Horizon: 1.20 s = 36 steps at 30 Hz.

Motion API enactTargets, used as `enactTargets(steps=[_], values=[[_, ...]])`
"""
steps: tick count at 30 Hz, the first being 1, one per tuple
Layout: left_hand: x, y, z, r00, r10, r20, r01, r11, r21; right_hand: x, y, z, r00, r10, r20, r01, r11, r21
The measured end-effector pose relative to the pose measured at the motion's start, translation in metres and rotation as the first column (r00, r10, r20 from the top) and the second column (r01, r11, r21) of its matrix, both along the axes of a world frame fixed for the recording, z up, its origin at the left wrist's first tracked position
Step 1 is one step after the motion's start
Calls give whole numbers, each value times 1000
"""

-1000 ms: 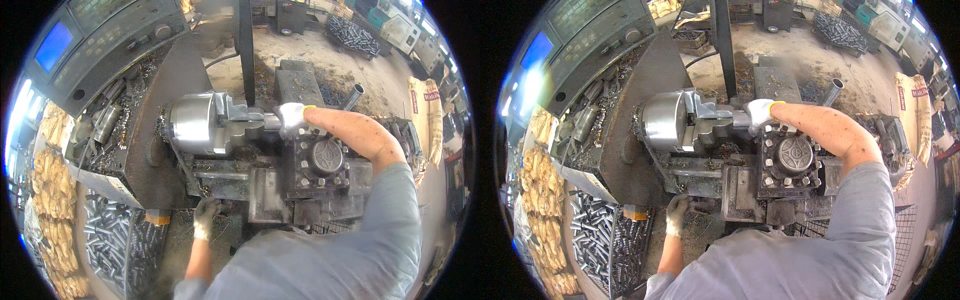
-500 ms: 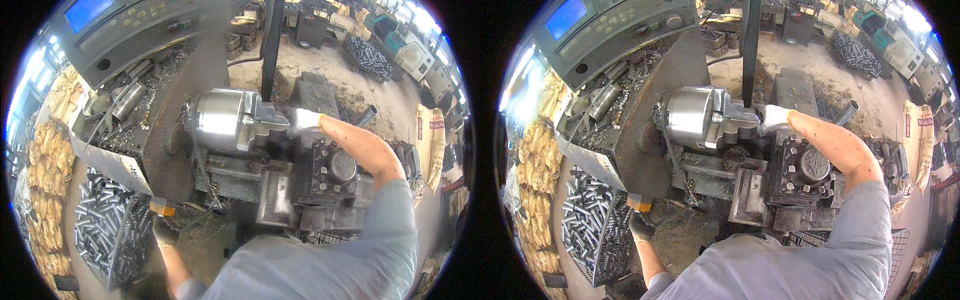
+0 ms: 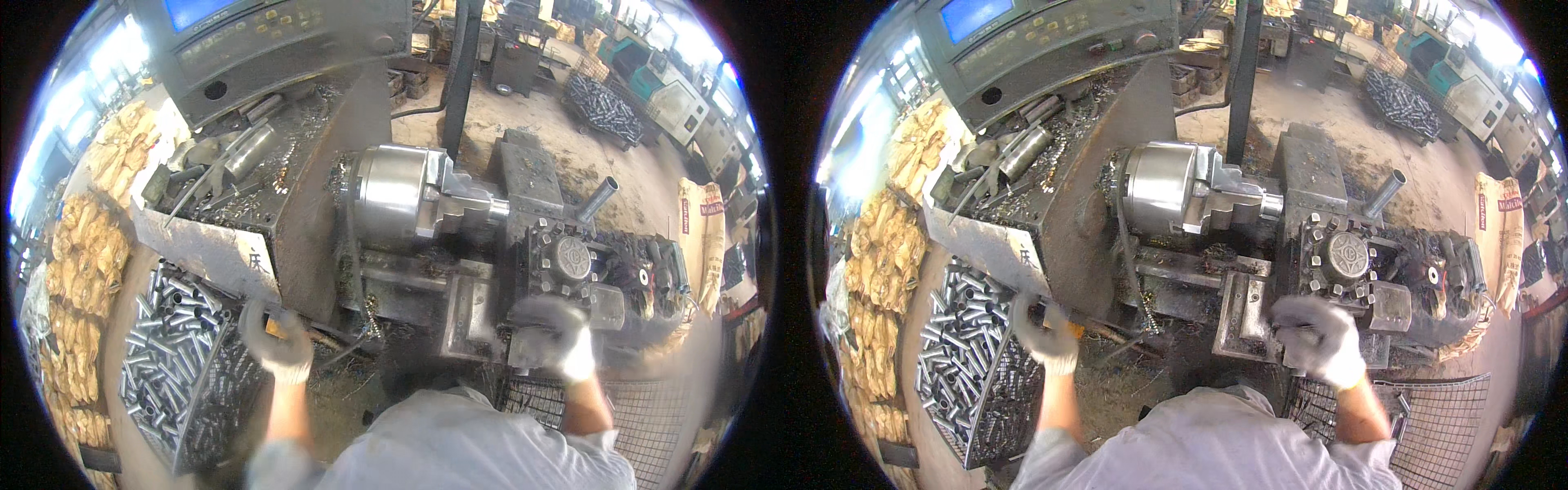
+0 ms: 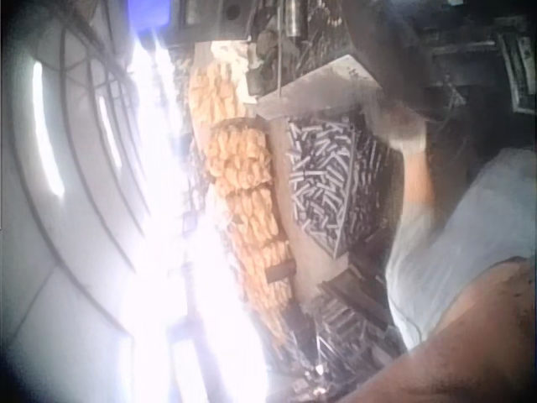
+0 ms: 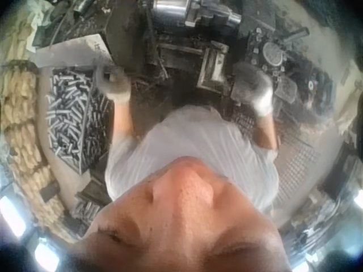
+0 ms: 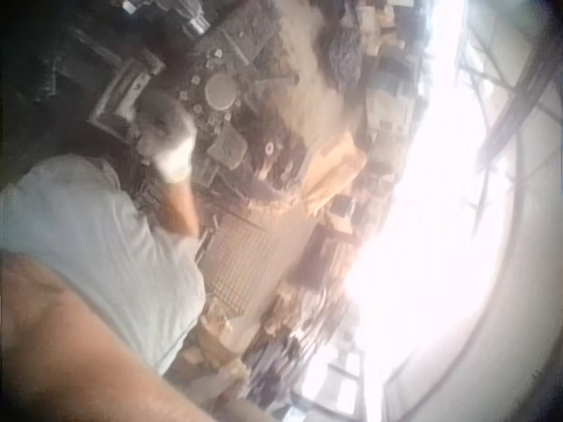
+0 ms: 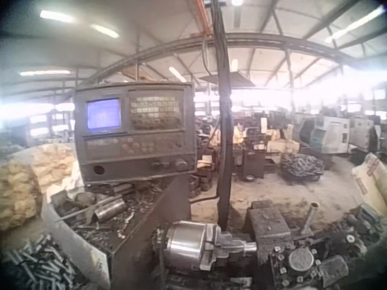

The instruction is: The person repeatedly picks up cylindrical metal parts from a bin, inserts them into a lathe chuck, operates the machine, removes the parts, and places them into a wire basket. The cycle continues throughout the clip.

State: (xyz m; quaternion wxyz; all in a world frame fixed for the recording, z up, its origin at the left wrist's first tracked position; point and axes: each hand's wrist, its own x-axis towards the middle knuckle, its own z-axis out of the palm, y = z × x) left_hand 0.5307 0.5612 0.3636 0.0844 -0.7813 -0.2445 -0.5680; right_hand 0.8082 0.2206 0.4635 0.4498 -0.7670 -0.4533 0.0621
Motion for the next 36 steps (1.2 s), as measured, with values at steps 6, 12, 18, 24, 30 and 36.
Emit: enactTargets(steps=[6,12,18,24,30,36], values=[[210,59,151,967,-184,-177,175,982,-64,-33,-9,-74,879,75,-471,-141,984,-107],[309,141,206,758,54,-650,-357,868,-344,-25,-28,-117,892,157,-423,-211,974,-85],[275,67,171,975,-204,-94,195,976,-93,-27,-33,-141,777,174,-606,-351,918,-186],[42,-121,-55,764,-552,-335,56,574,-817,-64,26,-169,773,493,-400,-599,774,-204],[-336,-408,-222,594,658,-463,-283,-368,-886,-185,87,-222,453,417,-788,-846,479,-233],[-511,-836,-284,-836,338,433,-242,481,-843,-412,88,-245,122,843,-525,-938,-76,-339]])
